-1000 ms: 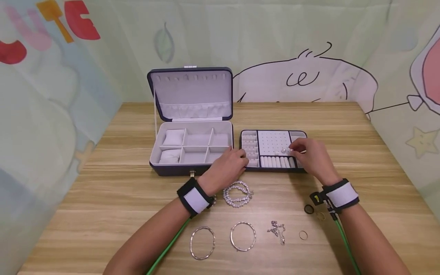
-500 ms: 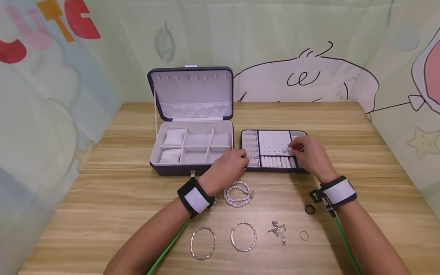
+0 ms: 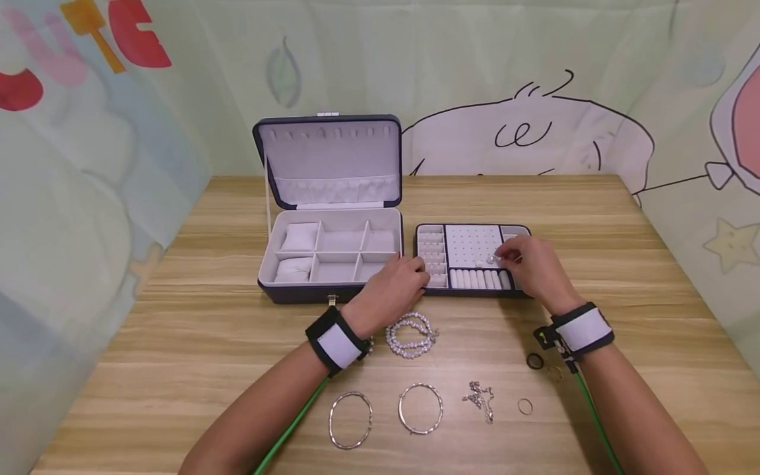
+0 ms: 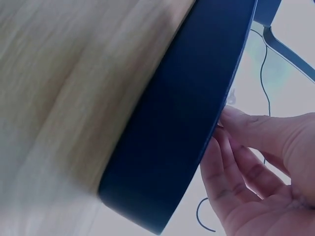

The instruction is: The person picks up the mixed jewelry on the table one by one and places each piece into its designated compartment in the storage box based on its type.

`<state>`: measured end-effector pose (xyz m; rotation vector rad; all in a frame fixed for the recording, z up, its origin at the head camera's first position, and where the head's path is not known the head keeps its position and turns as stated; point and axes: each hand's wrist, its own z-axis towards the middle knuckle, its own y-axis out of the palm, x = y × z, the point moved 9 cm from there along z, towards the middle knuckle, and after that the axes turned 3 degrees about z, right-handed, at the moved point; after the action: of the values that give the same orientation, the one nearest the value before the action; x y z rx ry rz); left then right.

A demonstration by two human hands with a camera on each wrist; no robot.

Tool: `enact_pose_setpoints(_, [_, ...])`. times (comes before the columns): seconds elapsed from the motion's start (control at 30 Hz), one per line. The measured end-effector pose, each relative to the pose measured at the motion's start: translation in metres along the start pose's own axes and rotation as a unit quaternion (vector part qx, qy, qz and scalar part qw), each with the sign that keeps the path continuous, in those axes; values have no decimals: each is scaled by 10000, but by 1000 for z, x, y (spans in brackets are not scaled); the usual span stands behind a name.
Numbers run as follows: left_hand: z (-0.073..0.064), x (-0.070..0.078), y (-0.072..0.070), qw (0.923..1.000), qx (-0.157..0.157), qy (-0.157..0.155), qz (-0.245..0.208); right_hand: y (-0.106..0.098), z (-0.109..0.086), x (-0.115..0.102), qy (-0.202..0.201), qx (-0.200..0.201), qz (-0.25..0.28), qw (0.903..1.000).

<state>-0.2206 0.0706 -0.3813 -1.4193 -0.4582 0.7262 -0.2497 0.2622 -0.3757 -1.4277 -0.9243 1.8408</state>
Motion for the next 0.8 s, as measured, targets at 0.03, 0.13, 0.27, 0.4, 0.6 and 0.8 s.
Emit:
enact_pose_setpoints(0.03, [0, 0, 0, 10000, 3, -6, 3, 0, 0, 0, 1, -7, 0, 10000])
enact_pose_setpoints(0.13, [-1, -1, 1, 10000, 12, -16, 15, 1, 0, 0, -10, -9, 42, 10000])
enact_pose_setpoints(0.27, [-1, 0, 0, 10000, 45, 14, 82, -2, -3, 2, -16, 48, 130, 9999])
enact_pose_setpoints(0.4, [0, 1, -1, 9999, 88, 45, 98, -10, -11, 1, -52, 75, 89, 9999])
enact_pose_setpoints(0.6, [0, 0, 0, 10000, 56, 22, 78, -14, -31, -6, -71, -386, -103, 9992])
enact_pose_setpoints(0.8, [-1, 1, 0, 9999, 82, 15, 115, -2, -58, -8, 18, -1449, -313, 9890])
